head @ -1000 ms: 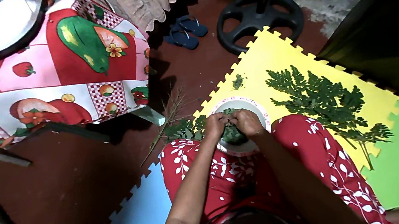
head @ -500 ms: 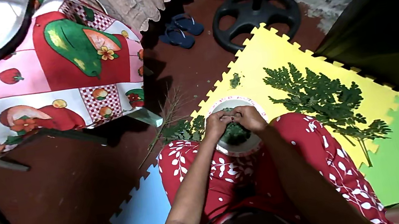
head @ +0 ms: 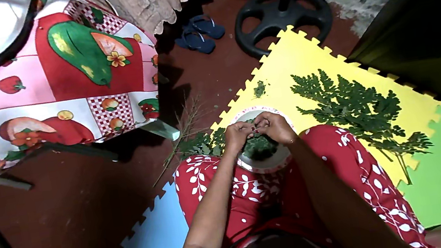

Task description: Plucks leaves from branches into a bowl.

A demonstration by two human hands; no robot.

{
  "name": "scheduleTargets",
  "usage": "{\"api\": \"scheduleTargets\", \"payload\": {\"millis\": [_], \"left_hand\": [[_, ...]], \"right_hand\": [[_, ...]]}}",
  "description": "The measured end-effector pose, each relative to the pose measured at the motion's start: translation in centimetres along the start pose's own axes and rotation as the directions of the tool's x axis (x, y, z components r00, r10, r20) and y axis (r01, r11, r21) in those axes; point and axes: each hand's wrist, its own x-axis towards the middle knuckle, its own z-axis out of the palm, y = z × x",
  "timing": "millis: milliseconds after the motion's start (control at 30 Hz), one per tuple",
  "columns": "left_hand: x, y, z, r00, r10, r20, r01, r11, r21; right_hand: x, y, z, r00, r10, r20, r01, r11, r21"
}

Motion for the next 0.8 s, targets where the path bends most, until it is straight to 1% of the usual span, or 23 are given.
{"api": "scheduleTargets", "payload": {"millis": [167, 233, 300, 333, 400, 500, 567, 633, 700, 733, 800], "left_hand": [[0.1, -0.4, -0.9, 0.998, -0.019, -0.055, 0.016, 0.998, -0.053], [0.2, -0.6, -1.3, 0.999, -0.026, -0.048, 0.027, 1.0, 0.015], [0.2, -0.6, -1.4, 1.0, -0.017, 0.013, 0.015, 0.991, 0.13], [0.2, -0.6, -1.2, 0.999, -0.003, 0.043, -0.004, 0.988, 0.153], [0.1, -0.4, -0.5, 0.998, 0.02, 0.064, -0.028, 0.992, 0.123], [0.1, -0.3, 0.5, 0.999, 0.037, 0.02, -0.038, 0.998, 0.051], [0.3, -0.5, 0.2, 1.0, 0.024, 0.011, -0.024, 0.999, 0.046], [0.4, -0.5, -0.5, 1.0, -0.006, 0.017, 0.004, 0.993, 0.114], [0.4, -0.5, -0.9, 0.999, -0.016, 0.05, 0.003, 0.97, 0.244], [0.3, -0.5, -1.1, 0.996, -0.013, 0.094, -0.019, 0.944, 0.33], [0.1, 0.3, -1.2, 0.979, -0.038, 0.2, -0.061, 0.882, 0.466]], "right_hand": [[0.1, 0.2, -0.8, 0.998, 0.047, -0.036, -0.046, 0.998, 0.04], [0.0, 0.1, -1.1, 0.997, 0.056, -0.052, -0.053, 0.997, 0.057], [0.2, 0.1, -1.1, 0.997, 0.061, -0.045, -0.058, 0.997, 0.055], [0.3, 0.0, -0.9, 0.998, 0.061, -0.035, -0.06, 0.997, 0.051], [0.4, 0.1, -0.6, 0.999, 0.043, -0.02, -0.043, 0.998, 0.035], [0.4, 0.3, -0.6, 1.0, 0.031, -0.005, -0.03, 0.999, 0.016], [0.3, 0.3, -1.0, 1.0, 0.031, 0.007, -0.031, 1.0, 0.006], [0.3, 0.4, -1.4, 0.999, 0.038, 0.023, -0.037, 0.999, -0.016], [0.5, 0.4, -1.4, 0.998, 0.044, 0.035, -0.042, 0.997, -0.059], [0.7, 0.5, -1.2, 0.998, 0.032, 0.057, -0.026, 0.994, -0.11], [0.8, 0.3, -1.0, 0.989, 0.02, 0.149, 0.019, 0.965, -0.261]]}}
